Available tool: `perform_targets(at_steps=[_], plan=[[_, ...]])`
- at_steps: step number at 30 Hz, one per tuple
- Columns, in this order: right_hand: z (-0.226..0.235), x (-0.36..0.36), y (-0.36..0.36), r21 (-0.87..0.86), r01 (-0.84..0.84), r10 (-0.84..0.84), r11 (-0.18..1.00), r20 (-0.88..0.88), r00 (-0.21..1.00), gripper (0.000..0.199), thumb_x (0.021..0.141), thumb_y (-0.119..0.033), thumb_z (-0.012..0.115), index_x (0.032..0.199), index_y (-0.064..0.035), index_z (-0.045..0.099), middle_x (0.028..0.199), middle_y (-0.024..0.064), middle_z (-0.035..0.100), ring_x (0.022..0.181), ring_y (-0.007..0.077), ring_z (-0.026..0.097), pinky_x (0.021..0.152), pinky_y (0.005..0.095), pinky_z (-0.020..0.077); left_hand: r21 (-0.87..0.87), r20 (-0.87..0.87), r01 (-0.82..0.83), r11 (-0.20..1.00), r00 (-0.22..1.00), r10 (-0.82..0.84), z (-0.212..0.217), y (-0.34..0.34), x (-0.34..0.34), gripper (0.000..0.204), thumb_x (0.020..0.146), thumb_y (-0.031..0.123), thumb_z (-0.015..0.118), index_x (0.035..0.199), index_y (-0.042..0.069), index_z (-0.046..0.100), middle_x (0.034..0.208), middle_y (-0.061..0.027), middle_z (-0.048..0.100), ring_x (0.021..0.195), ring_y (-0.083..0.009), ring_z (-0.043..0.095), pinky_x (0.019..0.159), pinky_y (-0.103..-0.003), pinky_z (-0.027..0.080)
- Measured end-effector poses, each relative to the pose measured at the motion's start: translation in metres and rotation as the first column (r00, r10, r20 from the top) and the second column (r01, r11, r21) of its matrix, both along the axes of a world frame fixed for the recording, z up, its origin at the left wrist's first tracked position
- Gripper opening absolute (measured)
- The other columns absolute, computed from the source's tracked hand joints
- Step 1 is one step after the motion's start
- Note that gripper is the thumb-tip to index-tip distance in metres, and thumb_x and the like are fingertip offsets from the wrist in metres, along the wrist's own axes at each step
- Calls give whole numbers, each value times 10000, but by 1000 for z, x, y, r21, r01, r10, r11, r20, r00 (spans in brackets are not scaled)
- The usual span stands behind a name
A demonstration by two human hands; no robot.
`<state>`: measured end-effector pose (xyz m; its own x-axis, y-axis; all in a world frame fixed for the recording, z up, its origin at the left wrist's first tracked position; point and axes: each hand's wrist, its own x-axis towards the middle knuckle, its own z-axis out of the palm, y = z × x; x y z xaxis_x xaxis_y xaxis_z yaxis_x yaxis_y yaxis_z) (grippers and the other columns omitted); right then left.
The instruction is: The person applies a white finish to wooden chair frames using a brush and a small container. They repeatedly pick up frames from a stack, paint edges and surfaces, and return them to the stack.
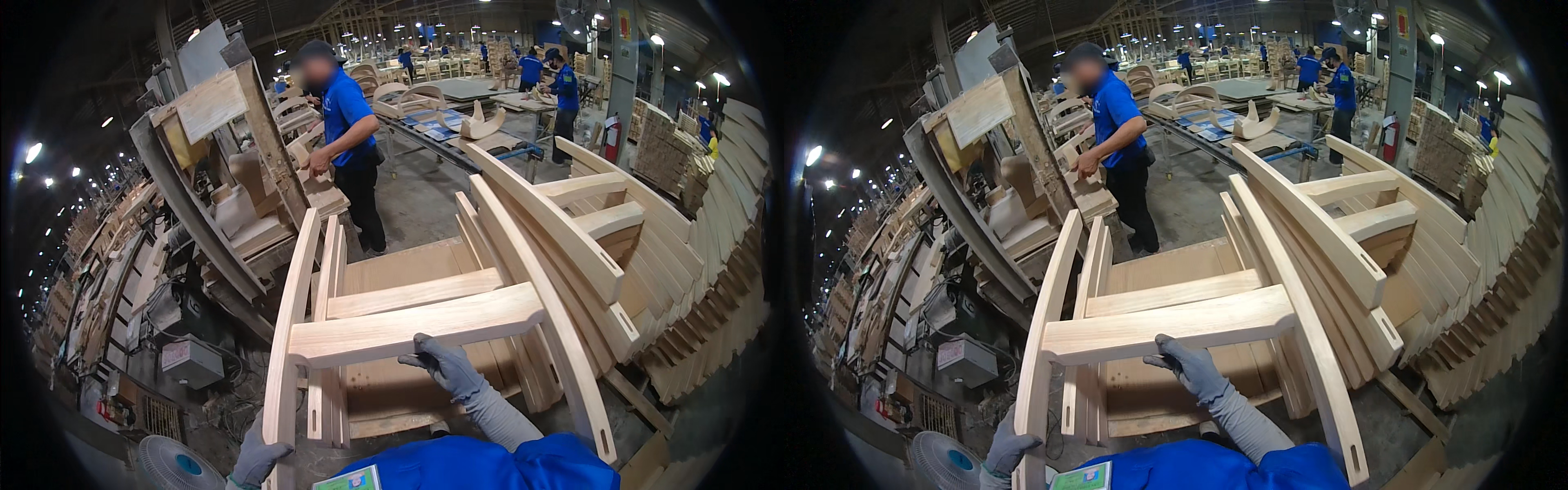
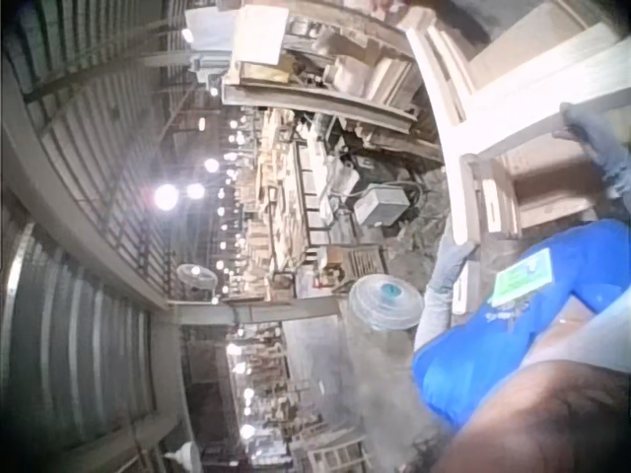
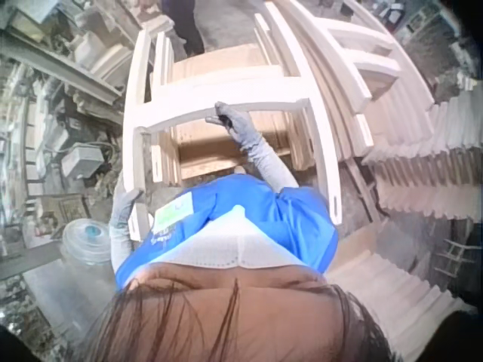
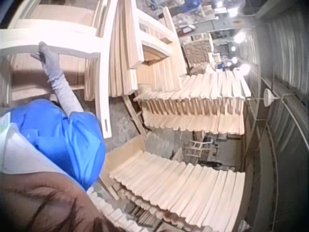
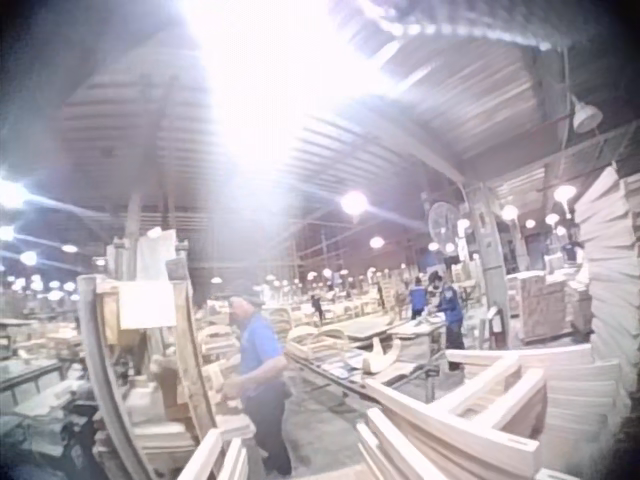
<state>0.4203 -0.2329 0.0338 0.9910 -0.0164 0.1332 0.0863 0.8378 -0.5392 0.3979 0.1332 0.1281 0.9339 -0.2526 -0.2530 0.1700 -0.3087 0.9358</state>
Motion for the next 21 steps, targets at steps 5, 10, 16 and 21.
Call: perform_targets(at_steps=[5,10,16,21], plan=[[-19,58,-46,-757,652,-142,-46,651,746,279,833,-243,659,919,20,624,848,151,653,794,285,645,730,316,519,6,56,41,999,998,-41,-17,-49,56,737,621,51,635,1312,-26,389,1128,-125,580,991,-179,578,868,-288,462],[-54,106,-69,-739,253,-151,624,204,967,278,886,-236,600,995,20,603,875,134,660,823,248,661,685,325,559,219,97,14,976,995,-36,-41,-73,99,750,598,72,658,1301,-20,412,1155,-125,573,1036,-202,559,908,-297,443],[-48,122,-81,-221,-608,453,762,-489,745,344,910,-298,564,947,43,586,798,109,642,684,149,639,559,253,536,-24,36,73,997,997,-72,-75,-61,125,825,599,25,652,1359,-14,334,1237,-121,519,1105,-210,517,943,-296,421],[-2,123,-69,-961,-52,125,272,-18,992,475,859,-433,581,1022,12,615,824,146,663,749,228,653,669,323,516,-107,-9,49,993,999,-50,-69,-63,123,819,614,21,670,1353,-24,321,1232,-137,511,1072,-206,534,901,-321,457]])
